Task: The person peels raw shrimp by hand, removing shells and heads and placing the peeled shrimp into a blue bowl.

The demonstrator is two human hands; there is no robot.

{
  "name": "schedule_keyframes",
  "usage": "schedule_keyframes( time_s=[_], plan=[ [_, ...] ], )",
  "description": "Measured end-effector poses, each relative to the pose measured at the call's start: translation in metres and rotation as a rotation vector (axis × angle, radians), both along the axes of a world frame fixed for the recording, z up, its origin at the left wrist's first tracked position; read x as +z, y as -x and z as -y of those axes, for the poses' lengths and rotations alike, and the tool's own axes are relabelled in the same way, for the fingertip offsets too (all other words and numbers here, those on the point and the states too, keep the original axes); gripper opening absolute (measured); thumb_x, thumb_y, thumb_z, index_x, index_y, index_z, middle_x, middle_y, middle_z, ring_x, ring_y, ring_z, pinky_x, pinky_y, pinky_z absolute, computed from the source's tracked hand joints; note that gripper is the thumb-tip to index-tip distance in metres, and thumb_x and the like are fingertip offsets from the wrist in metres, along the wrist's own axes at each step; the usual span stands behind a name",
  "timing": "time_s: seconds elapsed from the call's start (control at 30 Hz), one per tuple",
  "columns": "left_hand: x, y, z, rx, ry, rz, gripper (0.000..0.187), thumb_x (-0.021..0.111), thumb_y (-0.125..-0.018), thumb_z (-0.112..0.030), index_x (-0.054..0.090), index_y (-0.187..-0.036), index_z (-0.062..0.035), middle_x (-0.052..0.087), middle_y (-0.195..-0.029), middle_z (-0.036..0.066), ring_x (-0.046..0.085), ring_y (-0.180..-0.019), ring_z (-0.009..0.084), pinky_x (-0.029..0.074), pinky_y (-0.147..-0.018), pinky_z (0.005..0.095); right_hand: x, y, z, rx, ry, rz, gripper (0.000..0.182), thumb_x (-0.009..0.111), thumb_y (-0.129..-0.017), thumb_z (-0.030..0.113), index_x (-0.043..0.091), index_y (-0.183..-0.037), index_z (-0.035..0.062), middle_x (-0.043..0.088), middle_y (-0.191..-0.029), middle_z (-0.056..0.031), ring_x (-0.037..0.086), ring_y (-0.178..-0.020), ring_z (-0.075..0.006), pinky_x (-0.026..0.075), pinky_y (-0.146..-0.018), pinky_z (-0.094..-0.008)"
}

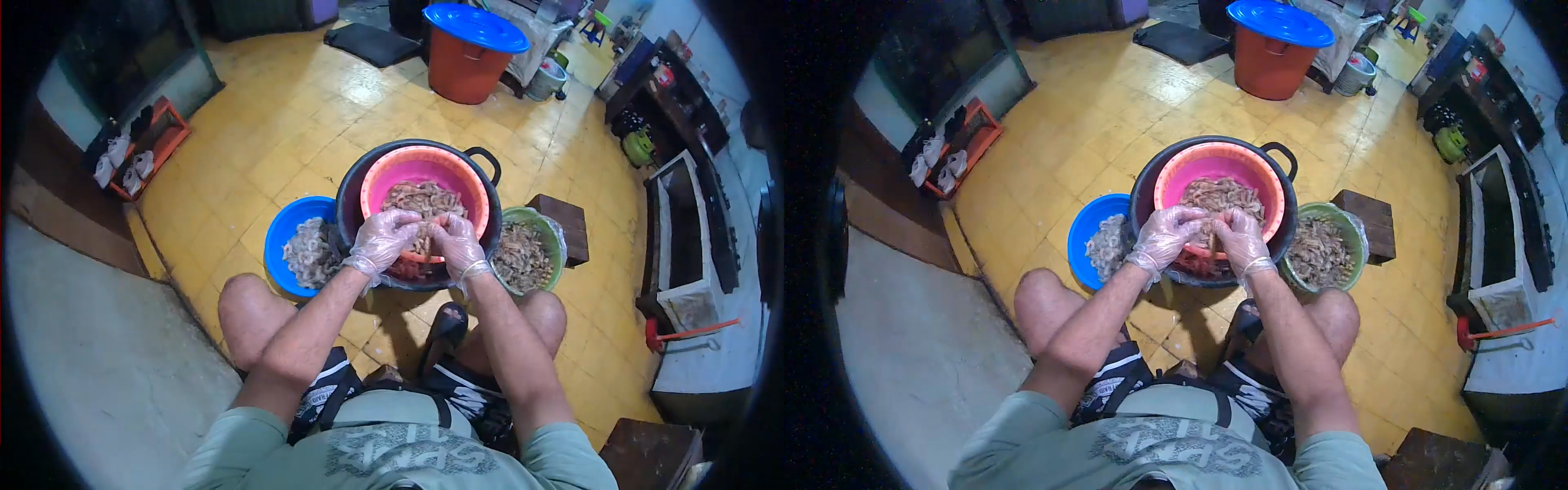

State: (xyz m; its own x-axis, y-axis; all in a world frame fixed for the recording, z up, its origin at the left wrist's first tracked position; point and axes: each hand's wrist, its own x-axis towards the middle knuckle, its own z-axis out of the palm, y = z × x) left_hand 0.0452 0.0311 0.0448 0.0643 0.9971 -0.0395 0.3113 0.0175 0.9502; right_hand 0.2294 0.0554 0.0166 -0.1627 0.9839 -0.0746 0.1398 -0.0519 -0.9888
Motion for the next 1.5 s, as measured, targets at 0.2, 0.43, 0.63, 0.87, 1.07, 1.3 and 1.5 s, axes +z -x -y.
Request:
schedule_keyframes(
  time_s=[0.2, 0.43, 0.63, 0.87, 1.07, 1.3, 1.5],
  plan=[
    [-0.02, 0.027, -0.002, 0.109, 0.025, 0.138, 0.022, 0.076, -0.09, -0.009, 0.073, -0.11, 0.0002, 0.075, -0.097, 0.006, 0.067, -0.085, 0.0107, 0.056, -0.078, 0.0279, 0.017, 0.016, -0.009, 0.066, 0.309, -0.223, 0.007, 0.06, -0.099, 0.008, 0.064, -0.103, 0.0027, 0.057, -0.073, 0.0004, 0.055, -0.059, -0.01, 0.044, -0.05, -0.0264],
    [-0.022, 0.034, 0.004, 0.041, 0.112, 0.247, 0.022, 0.077, -0.09, -0.01, 0.073, -0.108, 0.0021, 0.074, -0.089, 0.006, 0.067, -0.076, 0.0108, 0.056, -0.071, 0.0269, 0.02, 0.02, -0.015, 0.338, 0.022, 0.117, 0.021, 0.069, -0.096, 0.02, 0.072, -0.103, 0.0009, 0.069, -0.085, -0.0051, 0.058, -0.072, -0.0113, 0.05, -0.068, -0.0308],
    [-0.022, 0.031, 0.011, -0.002, 0.065, 0.345, 0.027, 0.076, -0.091, -0.009, 0.071, -0.114, 0.0046, 0.073, -0.091, 0.006, 0.066, -0.08, 0.0094, 0.056, -0.074, 0.0267, 0.014, 0.013, -0.009, 0.348, -0.159, 0.244, 0.018, 0.071, -0.092, 0.02, 0.071, -0.091, 0.0018, 0.066, -0.077, -0.009, 0.059, -0.072, -0.0146, 0.05, -0.069, -0.0354],
    [-0.032, 0.037, 0.015, -0.058, 0.139, 0.433, 0.029, 0.076, -0.091, -0.008, 0.07, -0.116, 0.0055, 0.073, -0.096, 0.006, 0.067, -0.083, 0.0096, 0.056, -0.076, 0.0258, 0.006, 0.017, 0.003, 0.261, -0.225, 0.267, 0.015, 0.07, -0.088, 0.016, 0.068, -0.085, 0.0019, 0.064, -0.072, -0.0113, 0.061, -0.066, -0.019, 0.05, -0.065, -0.038],
    [-0.032, 0.036, 0.018, -0.075, 0.135, 0.526, 0.028, 0.075, -0.092, -0.007, 0.069, -0.117, 0.0042, 0.072, -0.098, 0.006, 0.067, -0.082, 0.0099, 0.056, -0.076, 0.0252, 0.005, 0.022, 0.004, 0.27, -0.224, 0.224, 0.012, 0.066, -0.088, 0.013, 0.069, -0.084, 0.0019, 0.066, -0.072, -0.0118, 0.065, -0.068, -0.0197, 0.052, -0.066, -0.0375],
    [-0.024, 0.037, 0.021, -0.063, 0.167, 0.488, 0.026, 0.074, -0.092, -0.007, 0.069, -0.116, 0.0033, 0.072, -0.097, 0.005, 0.067, -0.081, 0.0092, 0.057, -0.074, 0.0247, 0.015, 0.027, 0.012, 0.285, -0.176, 0.171, 0.009, 0.065, -0.09, 0.007, 0.063, -0.082, 0.0037, 0.056, -0.074, 0.0025, 0.049, -0.07, -0.0054, 0.043, -0.061, -0.0268],
    [-0.023, 0.042, 0.02, -0.067, 0.145, 0.469, 0.027, 0.075, -0.092, -0.008, 0.07, -0.116, 0.0037, 0.073, -0.096, 0.005, 0.067, -0.08, 0.0088, 0.057, -0.073, 0.0247, 0.018, 0.023, 0.008, 0.32, -0.098, 0.167, 0.011, 0.069, -0.093, 0.012, 0.067, -0.088, 0.0017, 0.06, -0.075, 0.0, 0.052, -0.071, -0.0073, 0.046, -0.064, -0.0285]
  ],
)
